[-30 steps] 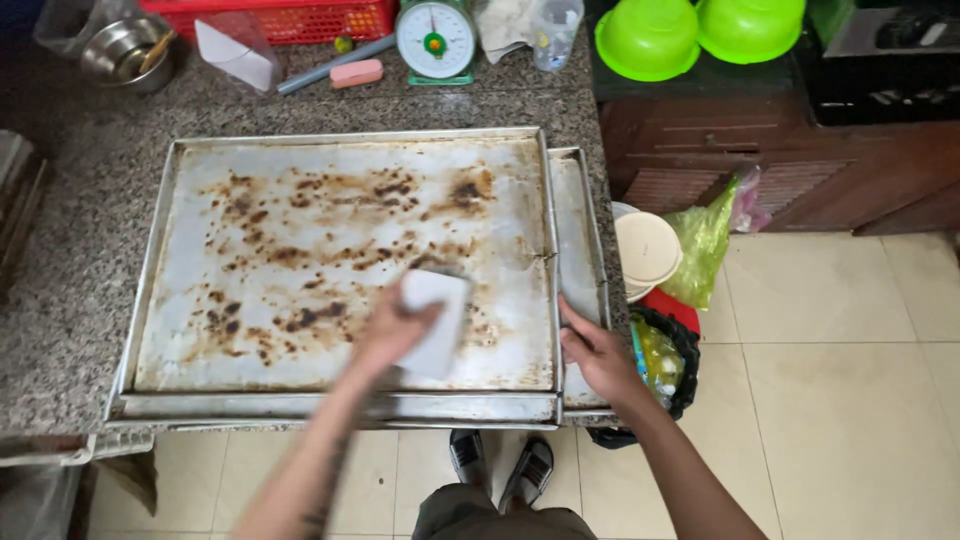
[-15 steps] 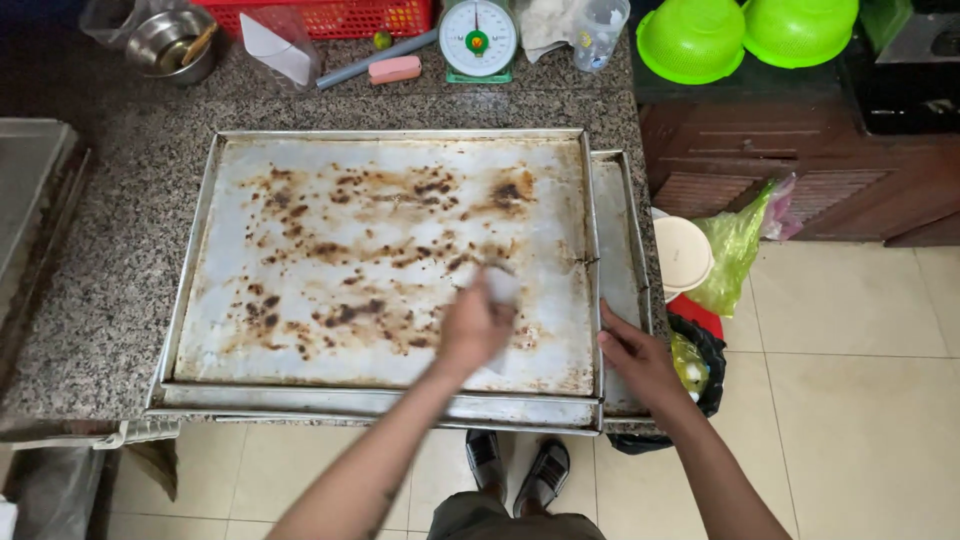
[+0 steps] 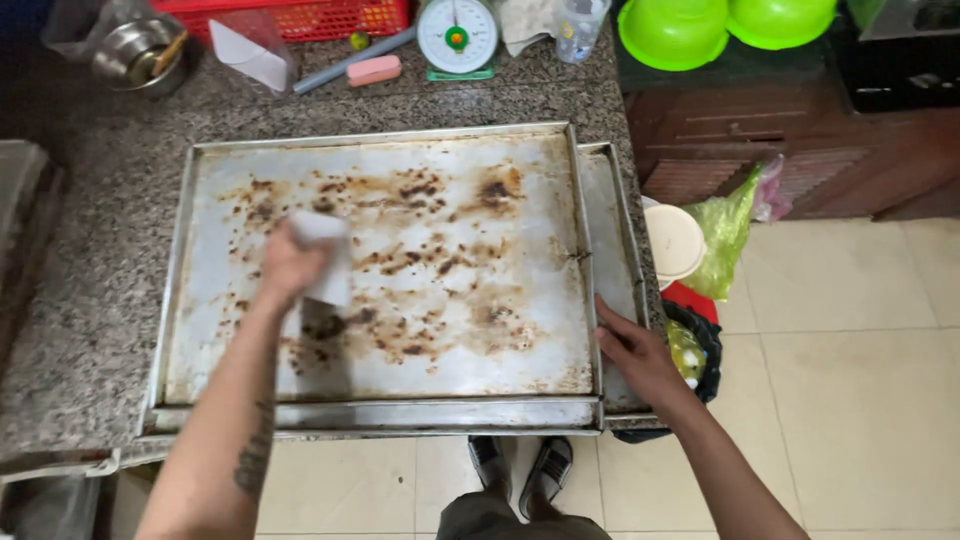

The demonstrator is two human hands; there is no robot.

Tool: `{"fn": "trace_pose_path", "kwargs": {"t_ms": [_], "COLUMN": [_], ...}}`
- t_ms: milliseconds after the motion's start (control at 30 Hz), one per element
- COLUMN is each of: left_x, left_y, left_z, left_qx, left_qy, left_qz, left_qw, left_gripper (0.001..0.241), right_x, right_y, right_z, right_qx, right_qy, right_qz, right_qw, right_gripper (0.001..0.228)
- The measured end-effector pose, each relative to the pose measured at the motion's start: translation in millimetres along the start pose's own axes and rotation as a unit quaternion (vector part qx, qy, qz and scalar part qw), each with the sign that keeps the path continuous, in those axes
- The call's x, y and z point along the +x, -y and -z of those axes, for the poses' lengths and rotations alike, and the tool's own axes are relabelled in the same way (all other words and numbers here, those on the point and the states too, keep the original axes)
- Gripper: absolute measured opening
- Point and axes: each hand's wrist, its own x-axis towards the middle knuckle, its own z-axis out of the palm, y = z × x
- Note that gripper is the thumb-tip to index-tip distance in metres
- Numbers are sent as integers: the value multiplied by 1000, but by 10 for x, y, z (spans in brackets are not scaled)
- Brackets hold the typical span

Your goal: Scraping burnt residue off a metal baking tray using a plastic scraper

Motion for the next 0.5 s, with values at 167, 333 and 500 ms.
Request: {"fn": "trace_pose_path", "kwargs": {"t_ms": [167, 333, 500], "left_x": [-1615, -2783, -3329], "left_y": [-1650, -2339, -2602], "left_z": [-661, -1149, -1744], "left_qx": [-42, -85, -86], "left_qy": [116, 201, 226], "left_qz": [-98, -106, -40], "left_qw": [987, 970, 970], "left_gripper": [59, 64, 70], "right_x": [-97, -64, 44], "right_y": [250, -10, -183], "right_z": [-5, 11, 15], "right_qx": [-42, -62, 2], "right_qy": [3, 9, 44], "right_qz": [-6, 41, 81], "right_qw": [999, 997, 996], "right_gripper": [59, 56, 59]}}
